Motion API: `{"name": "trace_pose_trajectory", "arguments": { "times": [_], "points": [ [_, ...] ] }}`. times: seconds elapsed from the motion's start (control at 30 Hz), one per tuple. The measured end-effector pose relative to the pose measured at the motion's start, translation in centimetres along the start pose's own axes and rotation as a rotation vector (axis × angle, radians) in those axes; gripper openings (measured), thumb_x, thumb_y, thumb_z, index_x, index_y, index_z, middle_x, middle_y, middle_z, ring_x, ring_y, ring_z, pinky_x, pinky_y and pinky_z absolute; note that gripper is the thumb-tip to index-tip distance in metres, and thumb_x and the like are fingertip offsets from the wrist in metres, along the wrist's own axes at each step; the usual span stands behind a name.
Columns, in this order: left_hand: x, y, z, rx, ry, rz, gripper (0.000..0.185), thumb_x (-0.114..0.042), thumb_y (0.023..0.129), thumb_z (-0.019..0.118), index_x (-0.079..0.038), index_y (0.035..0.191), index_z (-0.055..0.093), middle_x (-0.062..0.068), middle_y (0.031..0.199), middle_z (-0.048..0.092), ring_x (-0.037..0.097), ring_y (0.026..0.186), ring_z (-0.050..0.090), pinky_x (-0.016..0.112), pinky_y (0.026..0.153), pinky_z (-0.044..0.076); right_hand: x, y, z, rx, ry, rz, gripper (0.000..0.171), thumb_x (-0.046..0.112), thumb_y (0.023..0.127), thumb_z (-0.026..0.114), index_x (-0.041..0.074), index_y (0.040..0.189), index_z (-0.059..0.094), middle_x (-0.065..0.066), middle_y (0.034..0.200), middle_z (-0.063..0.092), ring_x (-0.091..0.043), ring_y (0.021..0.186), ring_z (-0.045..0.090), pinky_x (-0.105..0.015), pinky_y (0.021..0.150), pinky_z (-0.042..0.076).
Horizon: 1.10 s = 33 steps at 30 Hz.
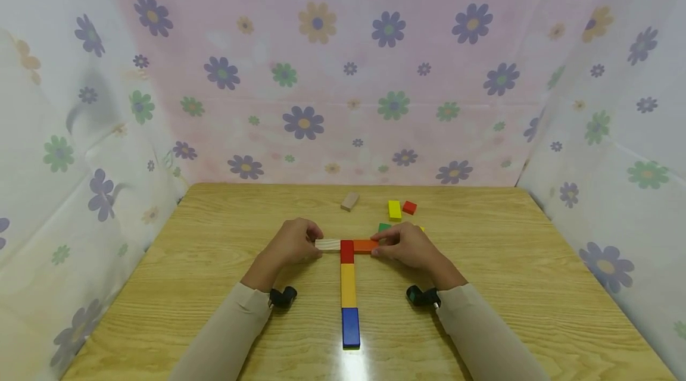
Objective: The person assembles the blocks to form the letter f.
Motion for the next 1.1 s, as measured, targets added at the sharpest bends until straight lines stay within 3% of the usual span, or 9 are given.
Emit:
{"name": "trace_pose_trajectory", "arguments": {
  "times": [0.47,0.93,1.1],
  "points": [
    [0.3,0.1,0.1,0.026,-0.012,0.011,0.031,-0.02,0.079,0.092,-0.011,0.104,0.076,0.002,0.096,0.07,0.016,0.086,0.062,0.036,0.081,0.055,0.1,0.0,-0.1,0.007,0.003,-0.007,0.032,0.04,0.085,0.085,0.028,0.114,0.08,0.006,0.084,0.07,-0.018,0.074,0.057,-0.029,0.061,0.045],
    [0.1,0.2,0.0,0.024,-0.008,0.032,0.027,-0.009,0.079,0.09,-0.01,0.102,0.076,0.005,0.095,0.069,0.017,0.081,0.061,0.034,0.079,0.055,0.7,0.0,-1.2,0.003,-0.039,-0.043,0.04,0.039,0.086,0.085,0.023,0.123,0.078,0.006,0.084,0.069,-0.017,0.076,0.058,-0.028,0.061,0.044],
    [0.0,0.0,-0.1,0.023,-0.012,0.027,0.027,-0.009,0.079,0.09,-0.009,0.102,0.076,0.007,0.096,0.069,0.017,0.081,0.061,0.034,0.078,0.055,0.9,0.4,-2.1,-0.024,-0.068,-0.051,0.039,0.038,0.087,0.084,0.021,0.122,0.078,0.007,0.086,0.071,-0.016,0.078,0.061,-0.03,0.064,0.049]
  ]
}}
Point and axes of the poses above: each hand's wrist, its own y-axis towards the middle knuckle, its own z-axis out of the palm, x = y × z, the point moved 7 cm from there along y, towards the middle knuckle
